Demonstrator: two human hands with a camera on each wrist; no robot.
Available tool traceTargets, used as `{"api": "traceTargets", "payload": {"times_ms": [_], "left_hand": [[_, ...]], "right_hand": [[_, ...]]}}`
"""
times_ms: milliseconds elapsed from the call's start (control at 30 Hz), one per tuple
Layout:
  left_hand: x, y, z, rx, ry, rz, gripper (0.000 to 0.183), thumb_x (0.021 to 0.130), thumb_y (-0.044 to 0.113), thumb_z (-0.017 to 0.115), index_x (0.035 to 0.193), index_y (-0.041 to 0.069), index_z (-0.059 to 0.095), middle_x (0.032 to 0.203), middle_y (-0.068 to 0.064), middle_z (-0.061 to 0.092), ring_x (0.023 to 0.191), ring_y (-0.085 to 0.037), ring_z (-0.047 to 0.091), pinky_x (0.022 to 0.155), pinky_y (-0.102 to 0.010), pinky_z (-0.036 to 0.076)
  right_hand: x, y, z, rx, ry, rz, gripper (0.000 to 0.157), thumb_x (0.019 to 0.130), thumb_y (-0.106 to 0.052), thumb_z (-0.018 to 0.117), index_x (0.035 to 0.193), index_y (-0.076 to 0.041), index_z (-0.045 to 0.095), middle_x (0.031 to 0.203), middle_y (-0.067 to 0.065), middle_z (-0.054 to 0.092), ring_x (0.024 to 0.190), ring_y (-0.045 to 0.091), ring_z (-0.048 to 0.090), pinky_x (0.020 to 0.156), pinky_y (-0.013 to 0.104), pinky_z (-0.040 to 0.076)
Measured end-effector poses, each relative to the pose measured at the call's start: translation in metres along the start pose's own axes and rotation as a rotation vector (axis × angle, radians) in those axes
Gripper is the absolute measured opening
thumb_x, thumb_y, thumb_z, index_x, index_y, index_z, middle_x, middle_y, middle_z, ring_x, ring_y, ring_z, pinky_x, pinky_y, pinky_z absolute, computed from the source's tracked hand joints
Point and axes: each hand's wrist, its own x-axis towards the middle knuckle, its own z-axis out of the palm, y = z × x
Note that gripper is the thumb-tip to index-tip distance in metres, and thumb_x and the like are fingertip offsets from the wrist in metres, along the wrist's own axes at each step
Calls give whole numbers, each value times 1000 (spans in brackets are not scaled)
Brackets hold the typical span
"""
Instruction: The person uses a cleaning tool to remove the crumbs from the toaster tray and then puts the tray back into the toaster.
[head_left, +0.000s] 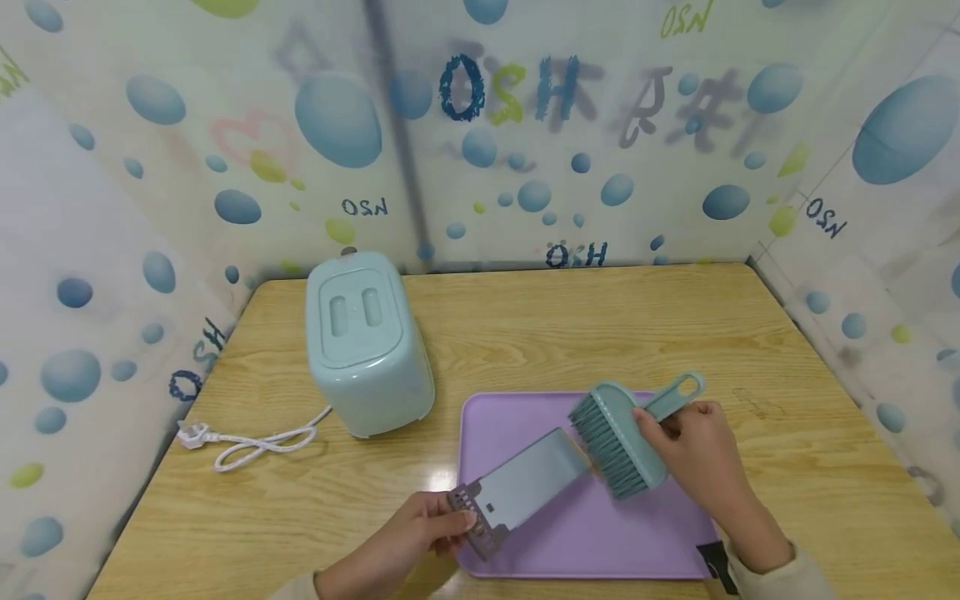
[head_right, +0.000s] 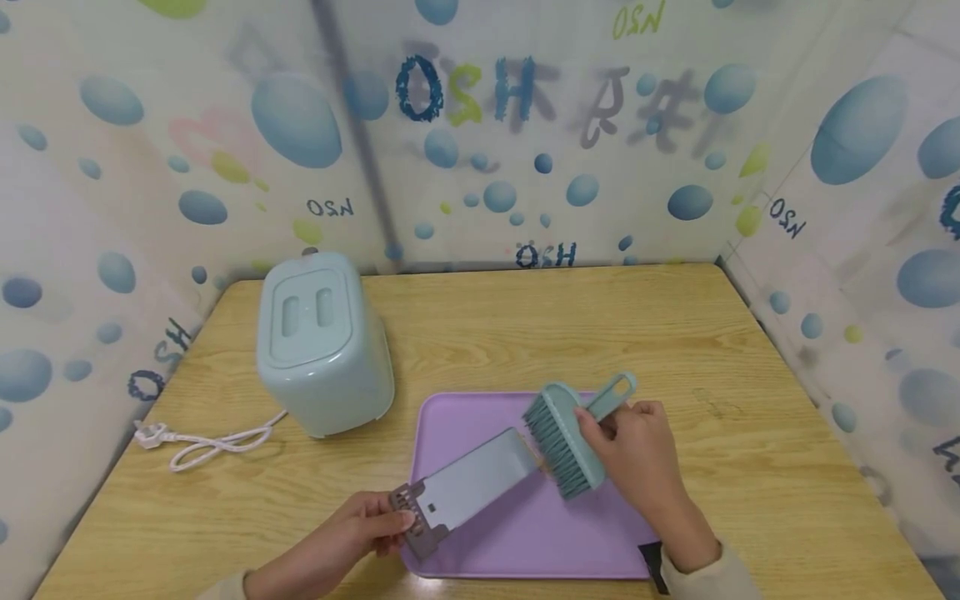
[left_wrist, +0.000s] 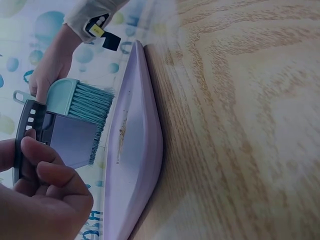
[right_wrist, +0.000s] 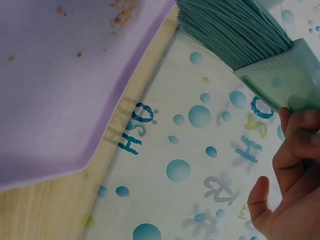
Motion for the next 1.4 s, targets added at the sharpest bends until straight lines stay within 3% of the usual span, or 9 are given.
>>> {"api": "traceTargets", "payload": {"times_ms": [100, 200, 333, 467, 733, 1033, 1400], "left_hand": [[0, 0, 0, 4, 9, 4, 13, 87, 17, 55, 76, 10, 56, 68, 9, 56, 62, -5, 46, 58, -18, 36], [1, 0, 0, 2, 27, -5, 14, 87, 17, 55, 77, 7, 58, 70, 11, 57, 63, -5, 45, 60, -19, 36], [3, 1, 0, 2, 59, -30, 23, 87, 20, 56, 86, -2, 62, 73, 12, 58, 67, -7, 45, 63, -21, 37], [4, 1, 0, 4, 72, -45, 29, 88, 21, 55, 95, -7, 62, 76, 12, 60, 72, -8, 47, 66, -22, 38], [7, 1, 0, -3, 67, -52, 31, 88, 22, 55, 99, -5, 62, 80, 11, 61, 77, -9, 50, 68, -24, 40], [8, 6, 3, -7, 55, -50, 33, 88, 22, 55, 103, -7, 61, 82, 10, 63, 80, -8, 49, 70, -25, 39], [10, 4, 4, -19, 38, -24, 32, 87, 19, 56, 101, -10, 61, 77, 12, 63, 77, -6, 52, 69, -24, 39]], "right_hand": [[0, 0, -1, 27, 1, 37, 31, 80, -15, 69, 53, -9, 57, 45, -7, 49, 49, 5, 38, 71, 40, 35], [1, -3, -4, 75, -26, 116, 24, 84, -19, 66, 66, -3, 68, 56, 4, 64, 61, 16, 52, 72, 41, 36], [3, -8, -9, 130, -83, 217, 28, 88, -26, 60, 85, 0, 69, 71, 10, 68, 78, 24, 55, 68, 33, 43], [5, -13, -12, 183, -131, 278, 31, 90, -31, 57, 94, -2, 68, 73, 8, 65, 70, 15, 53, 53, 22, 43], [3, -27, -13, 366, -204, 384, 33, 91, -31, 56, 100, 0, 62, 76, 13, 66, 56, 6, 57, 45, 23, 49], [2, -45, -12, 453, -257, 348, 27, 91, -26, 58, 94, 1, 62, 73, 11, 67, 54, 6, 59, 43, 24, 49], [-1, -52, -6, 616, -393, 338, 28, 92, -27, 55, 93, 1, 61, 72, 10, 67, 53, 9, 61, 43, 28, 49]]}}
